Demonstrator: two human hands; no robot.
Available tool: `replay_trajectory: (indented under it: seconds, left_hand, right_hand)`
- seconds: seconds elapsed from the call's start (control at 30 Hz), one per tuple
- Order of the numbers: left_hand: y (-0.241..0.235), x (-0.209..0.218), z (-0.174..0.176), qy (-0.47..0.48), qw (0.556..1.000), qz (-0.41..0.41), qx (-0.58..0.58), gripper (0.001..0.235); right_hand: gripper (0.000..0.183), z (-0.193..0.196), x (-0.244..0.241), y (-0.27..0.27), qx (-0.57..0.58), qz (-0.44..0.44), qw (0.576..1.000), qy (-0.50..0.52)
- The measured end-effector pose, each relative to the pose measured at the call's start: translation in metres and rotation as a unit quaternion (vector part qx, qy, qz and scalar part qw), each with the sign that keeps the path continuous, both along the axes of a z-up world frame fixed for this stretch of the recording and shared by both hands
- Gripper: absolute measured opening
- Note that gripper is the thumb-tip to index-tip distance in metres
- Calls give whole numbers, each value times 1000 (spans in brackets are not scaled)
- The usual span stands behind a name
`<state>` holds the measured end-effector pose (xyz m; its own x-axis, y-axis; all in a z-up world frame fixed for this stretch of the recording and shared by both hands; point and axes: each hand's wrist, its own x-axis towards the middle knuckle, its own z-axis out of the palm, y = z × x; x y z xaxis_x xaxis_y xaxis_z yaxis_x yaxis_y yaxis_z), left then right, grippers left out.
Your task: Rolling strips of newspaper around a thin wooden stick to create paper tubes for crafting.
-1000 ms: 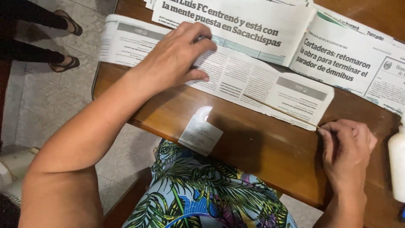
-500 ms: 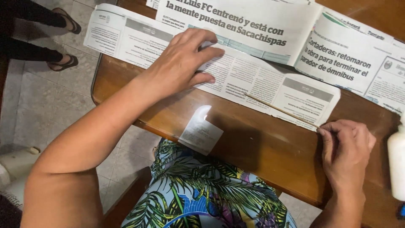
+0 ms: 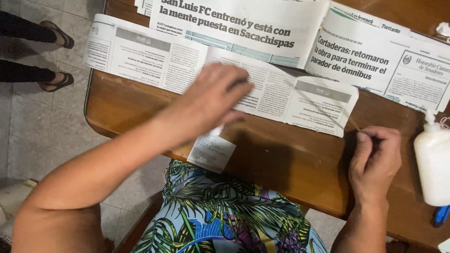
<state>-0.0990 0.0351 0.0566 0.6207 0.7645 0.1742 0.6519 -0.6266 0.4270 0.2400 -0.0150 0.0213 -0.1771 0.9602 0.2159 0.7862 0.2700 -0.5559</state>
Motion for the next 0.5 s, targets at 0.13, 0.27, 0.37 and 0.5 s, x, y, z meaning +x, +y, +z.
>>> replay_trajectory:
  seconds: [0.13,0.27,0.37,0.5]
  left_hand:
    - [-23,39,-25,63,997,-35,-31,47]
    - [-18,66,-31,89,959,-43,-266,44]
    - [-25,76,-58,72,971,-56,222,11]
    - [-17,82,-37,188,957,-119,183,21]
  right_hand:
    - [23,0,-3,2,75,-27,996,27]
    - [26,4,-13,-2,19,-100,983,150]
    - [21,6,-13,-4,-11,-142,960,240]
    - [23,6,-8,-1,-35,-165,912,374]
